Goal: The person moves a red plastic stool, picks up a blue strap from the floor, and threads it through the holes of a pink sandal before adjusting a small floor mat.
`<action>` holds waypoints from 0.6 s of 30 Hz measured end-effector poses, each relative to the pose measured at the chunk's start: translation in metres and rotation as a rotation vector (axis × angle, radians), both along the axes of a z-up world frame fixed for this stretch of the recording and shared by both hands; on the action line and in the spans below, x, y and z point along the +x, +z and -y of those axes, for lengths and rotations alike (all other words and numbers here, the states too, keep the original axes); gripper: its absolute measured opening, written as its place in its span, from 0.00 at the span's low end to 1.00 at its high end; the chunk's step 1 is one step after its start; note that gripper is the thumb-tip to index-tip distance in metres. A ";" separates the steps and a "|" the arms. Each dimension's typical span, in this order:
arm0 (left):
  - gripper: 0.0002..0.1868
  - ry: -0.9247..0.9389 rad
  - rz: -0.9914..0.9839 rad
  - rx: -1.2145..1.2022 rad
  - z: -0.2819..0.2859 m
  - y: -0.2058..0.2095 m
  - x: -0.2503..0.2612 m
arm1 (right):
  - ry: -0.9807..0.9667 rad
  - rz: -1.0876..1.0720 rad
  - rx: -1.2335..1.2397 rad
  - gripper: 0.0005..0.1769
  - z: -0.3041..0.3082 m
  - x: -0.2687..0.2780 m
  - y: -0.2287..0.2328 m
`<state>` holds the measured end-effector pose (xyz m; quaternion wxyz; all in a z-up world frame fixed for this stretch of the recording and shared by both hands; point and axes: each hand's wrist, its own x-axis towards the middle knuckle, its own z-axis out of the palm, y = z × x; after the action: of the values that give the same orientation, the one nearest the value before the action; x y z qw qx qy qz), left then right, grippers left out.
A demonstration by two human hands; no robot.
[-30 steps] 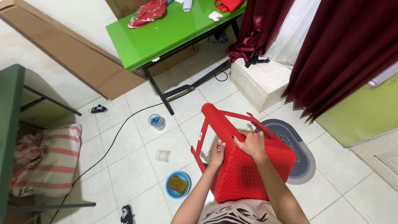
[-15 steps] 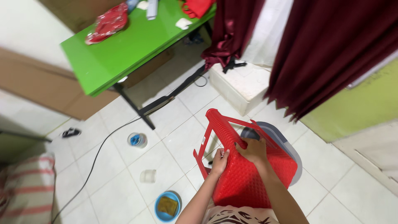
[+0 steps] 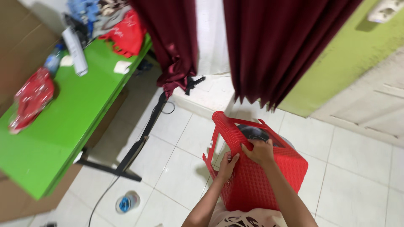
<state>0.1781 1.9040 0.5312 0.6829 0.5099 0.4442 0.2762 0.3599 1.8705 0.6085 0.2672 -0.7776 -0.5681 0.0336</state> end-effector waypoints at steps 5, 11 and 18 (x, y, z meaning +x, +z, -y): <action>0.44 -0.161 -0.212 -0.048 -0.024 0.030 0.027 | -0.122 -0.082 -0.281 0.30 -0.016 0.026 0.024; 0.59 -0.368 -0.253 0.025 -0.049 0.017 0.066 | -0.241 -0.114 -0.396 0.31 -0.020 0.053 0.033; 0.62 -0.439 -0.195 0.122 -0.088 0.010 0.122 | -0.235 -0.084 -0.152 0.30 -0.052 0.109 0.001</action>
<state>0.2997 1.9915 0.5411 0.6484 0.6589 0.3688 0.0971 0.4688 1.9227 0.6092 0.2334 -0.8546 -0.4573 0.0776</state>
